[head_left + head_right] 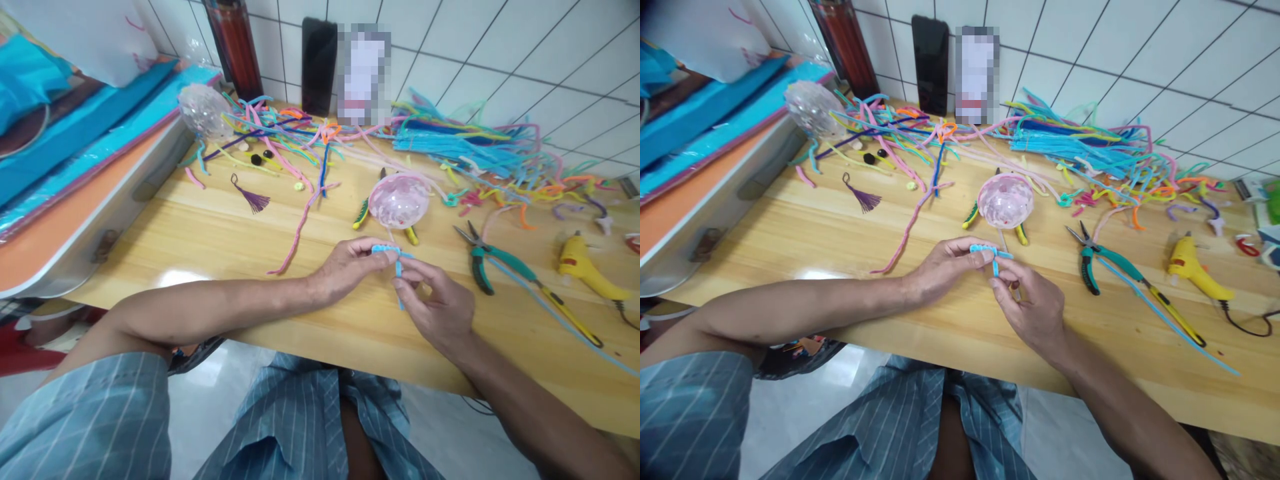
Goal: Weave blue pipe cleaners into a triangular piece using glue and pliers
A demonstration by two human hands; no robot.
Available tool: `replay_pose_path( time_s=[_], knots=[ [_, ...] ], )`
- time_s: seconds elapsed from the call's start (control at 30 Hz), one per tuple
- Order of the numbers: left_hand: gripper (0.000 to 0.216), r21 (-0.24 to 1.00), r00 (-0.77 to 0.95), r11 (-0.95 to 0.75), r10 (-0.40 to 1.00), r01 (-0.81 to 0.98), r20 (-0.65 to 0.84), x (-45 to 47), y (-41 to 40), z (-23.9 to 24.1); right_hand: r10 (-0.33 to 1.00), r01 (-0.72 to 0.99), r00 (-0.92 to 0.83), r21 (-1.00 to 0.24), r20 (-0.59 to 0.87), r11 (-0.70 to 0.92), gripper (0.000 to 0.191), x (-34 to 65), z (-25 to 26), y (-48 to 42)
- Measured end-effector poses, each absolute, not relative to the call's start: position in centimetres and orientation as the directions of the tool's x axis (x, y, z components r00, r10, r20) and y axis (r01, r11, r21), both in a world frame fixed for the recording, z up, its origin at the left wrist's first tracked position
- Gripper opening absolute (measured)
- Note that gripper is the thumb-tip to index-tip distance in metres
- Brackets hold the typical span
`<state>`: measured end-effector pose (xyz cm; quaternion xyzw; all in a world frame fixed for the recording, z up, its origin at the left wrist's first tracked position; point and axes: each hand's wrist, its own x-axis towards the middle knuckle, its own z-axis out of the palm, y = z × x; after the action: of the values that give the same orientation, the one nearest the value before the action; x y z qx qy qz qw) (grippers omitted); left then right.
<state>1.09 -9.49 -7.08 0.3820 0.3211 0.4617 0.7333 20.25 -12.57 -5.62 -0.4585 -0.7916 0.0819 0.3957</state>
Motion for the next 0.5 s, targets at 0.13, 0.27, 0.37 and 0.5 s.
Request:
replay_pose_path(
  time_s=[0.13, 0.27, 0.37, 0.5],
  knots=[
    [0.037, 0.848, 0.388, 0.295, 0.914, -0.441, -0.116, 1.12, -9.47, -6.95, 0.783, 0.698, -0.299, -0.434, 0.545, 0.569, 0.031, 20.38, -5.5, -12.49],
    [0.038, 0.829, 0.4, 0.307, 0.91, -0.468, -0.11, 1.23, -9.41, -6.85, 0.75, 0.705, -0.355, -0.368, 0.559, 0.607, 0.029, 20.71, -5.51, -12.4],
    [0.037, 0.811, 0.399, 0.323, 0.909, -0.489, -0.122, 1.33, -9.39, -6.79, 0.742, 0.704, -0.385, -0.346, 0.549, 0.621, 0.028, 20.9, -5.59, -12.32],
    [0.037, 0.784, 0.399, 0.359, 0.904, -0.506, -0.156, 1.39, -9.47, -6.64, 0.712, 0.698, -0.41, -0.307, 0.57, 0.647, 0.027, 21.02, -5.65, -12.2]
  ],
)
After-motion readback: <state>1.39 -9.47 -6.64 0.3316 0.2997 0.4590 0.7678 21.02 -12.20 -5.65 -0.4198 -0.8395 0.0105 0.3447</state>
